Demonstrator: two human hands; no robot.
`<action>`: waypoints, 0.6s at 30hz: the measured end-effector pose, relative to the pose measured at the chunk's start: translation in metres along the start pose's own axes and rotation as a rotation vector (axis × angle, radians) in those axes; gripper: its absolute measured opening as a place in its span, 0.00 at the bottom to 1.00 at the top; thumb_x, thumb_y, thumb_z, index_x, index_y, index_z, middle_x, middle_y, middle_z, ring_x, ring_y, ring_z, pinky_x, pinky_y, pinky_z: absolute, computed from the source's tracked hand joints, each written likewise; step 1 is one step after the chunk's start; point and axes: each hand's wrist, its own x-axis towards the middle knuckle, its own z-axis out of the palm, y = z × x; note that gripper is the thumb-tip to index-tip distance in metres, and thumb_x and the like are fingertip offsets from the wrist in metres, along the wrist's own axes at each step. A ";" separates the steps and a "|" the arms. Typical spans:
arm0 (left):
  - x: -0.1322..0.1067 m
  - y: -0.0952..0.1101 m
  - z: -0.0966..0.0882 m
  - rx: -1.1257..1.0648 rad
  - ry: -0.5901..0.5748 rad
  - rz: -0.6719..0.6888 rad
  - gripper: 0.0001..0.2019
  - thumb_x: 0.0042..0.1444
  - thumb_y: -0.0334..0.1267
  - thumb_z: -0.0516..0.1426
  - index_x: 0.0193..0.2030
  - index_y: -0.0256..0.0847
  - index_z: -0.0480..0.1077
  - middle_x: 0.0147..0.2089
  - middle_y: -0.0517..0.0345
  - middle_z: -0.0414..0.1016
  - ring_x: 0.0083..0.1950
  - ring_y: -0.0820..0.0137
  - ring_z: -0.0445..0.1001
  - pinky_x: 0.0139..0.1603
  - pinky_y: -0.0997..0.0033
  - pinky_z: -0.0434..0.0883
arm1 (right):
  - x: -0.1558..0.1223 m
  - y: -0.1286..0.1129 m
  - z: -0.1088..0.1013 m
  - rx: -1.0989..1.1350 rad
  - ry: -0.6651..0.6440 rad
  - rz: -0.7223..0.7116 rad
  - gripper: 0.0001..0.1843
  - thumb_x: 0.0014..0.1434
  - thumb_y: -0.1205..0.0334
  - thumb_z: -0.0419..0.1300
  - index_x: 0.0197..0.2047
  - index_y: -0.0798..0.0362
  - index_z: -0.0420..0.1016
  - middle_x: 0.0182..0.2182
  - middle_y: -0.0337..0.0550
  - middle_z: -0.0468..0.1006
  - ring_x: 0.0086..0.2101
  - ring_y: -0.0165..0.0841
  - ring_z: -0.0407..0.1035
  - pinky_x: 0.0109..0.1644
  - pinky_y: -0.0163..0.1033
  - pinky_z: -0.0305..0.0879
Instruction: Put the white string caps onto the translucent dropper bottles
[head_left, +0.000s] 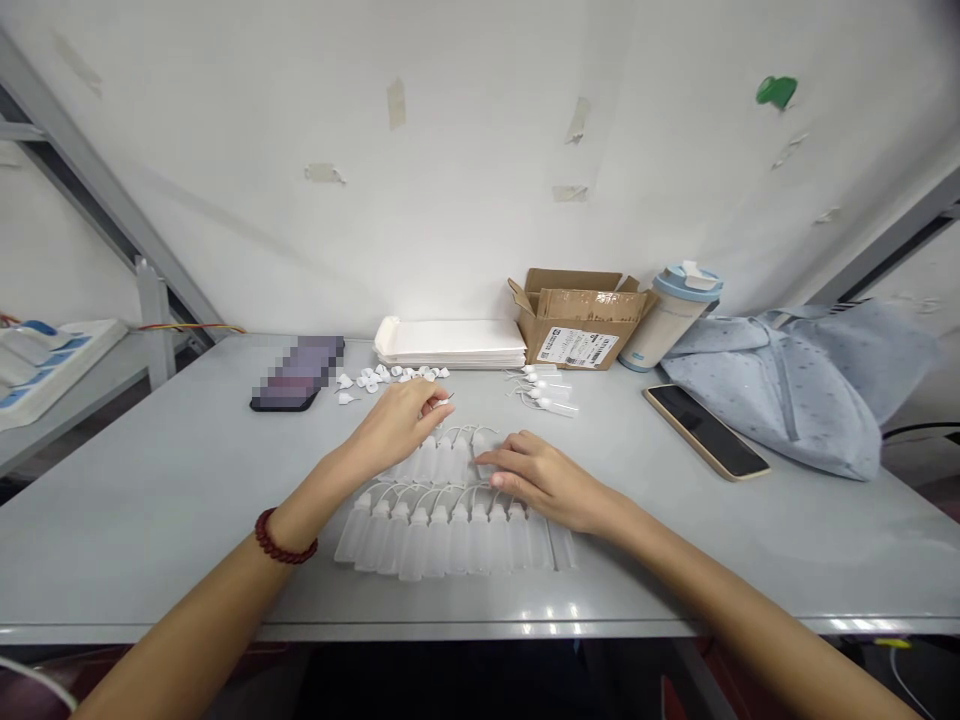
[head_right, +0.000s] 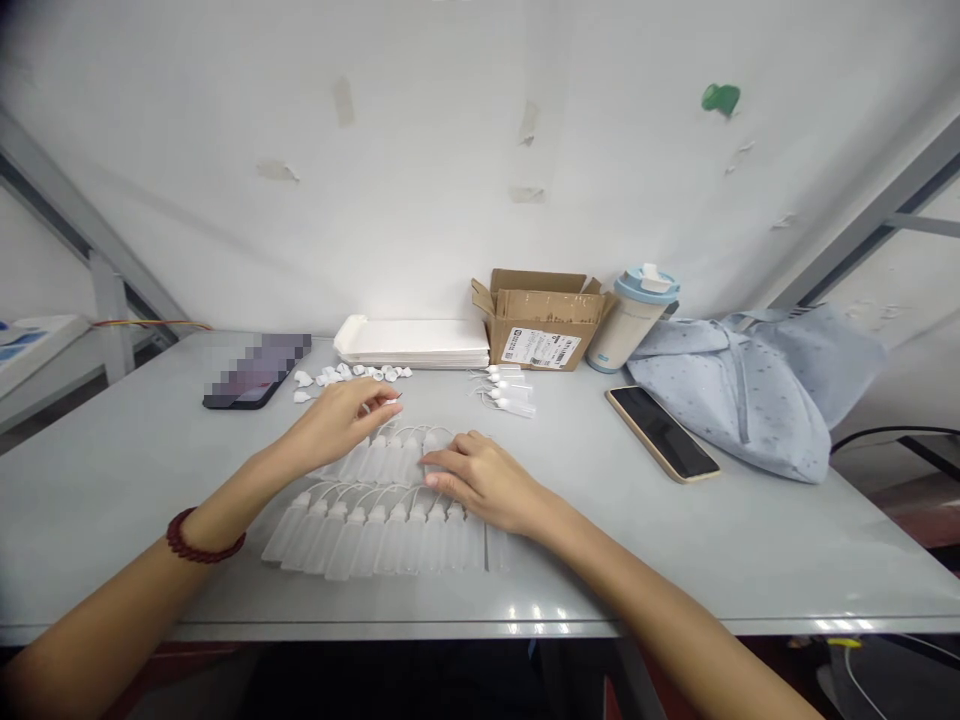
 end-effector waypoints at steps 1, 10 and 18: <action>0.000 -0.001 0.000 -0.006 -0.003 0.001 0.12 0.59 0.43 0.49 0.34 0.40 0.69 0.35 0.54 0.74 0.37 0.64 0.72 0.37 0.65 0.67 | 0.000 0.001 -0.001 -0.014 -0.007 0.013 0.22 0.68 0.52 0.43 0.54 0.52 0.72 0.35 0.48 0.70 0.39 0.36 0.65 0.46 0.43 0.63; -0.001 0.000 0.002 -0.237 -0.083 -0.067 0.10 0.53 0.45 0.56 0.34 0.40 0.70 0.38 0.54 0.76 0.39 0.64 0.74 0.38 0.65 0.70 | 0.001 0.008 -0.004 -0.108 -0.010 0.084 0.20 0.68 0.55 0.44 0.49 0.53 0.74 0.33 0.47 0.73 0.35 0.35 0.67 0.40 0.40 0.62; -0.003 0.010 0.001 -0.630 -0.191 -0.200 0.11 0.49 0.42 0.61 0.36 0.38 0.73 0.37 0.54 0.78 0.40 0.65 0.76 0.43 0.64 0.71 | -0.002 0.010 0.000 -0.062 0.235 -0.029 0.14 0.67 0.60 0.48 0.47 0.55 0.72 0.33 0.48 0.74 0.35 0.35 0.69 0.40 0.40 0.65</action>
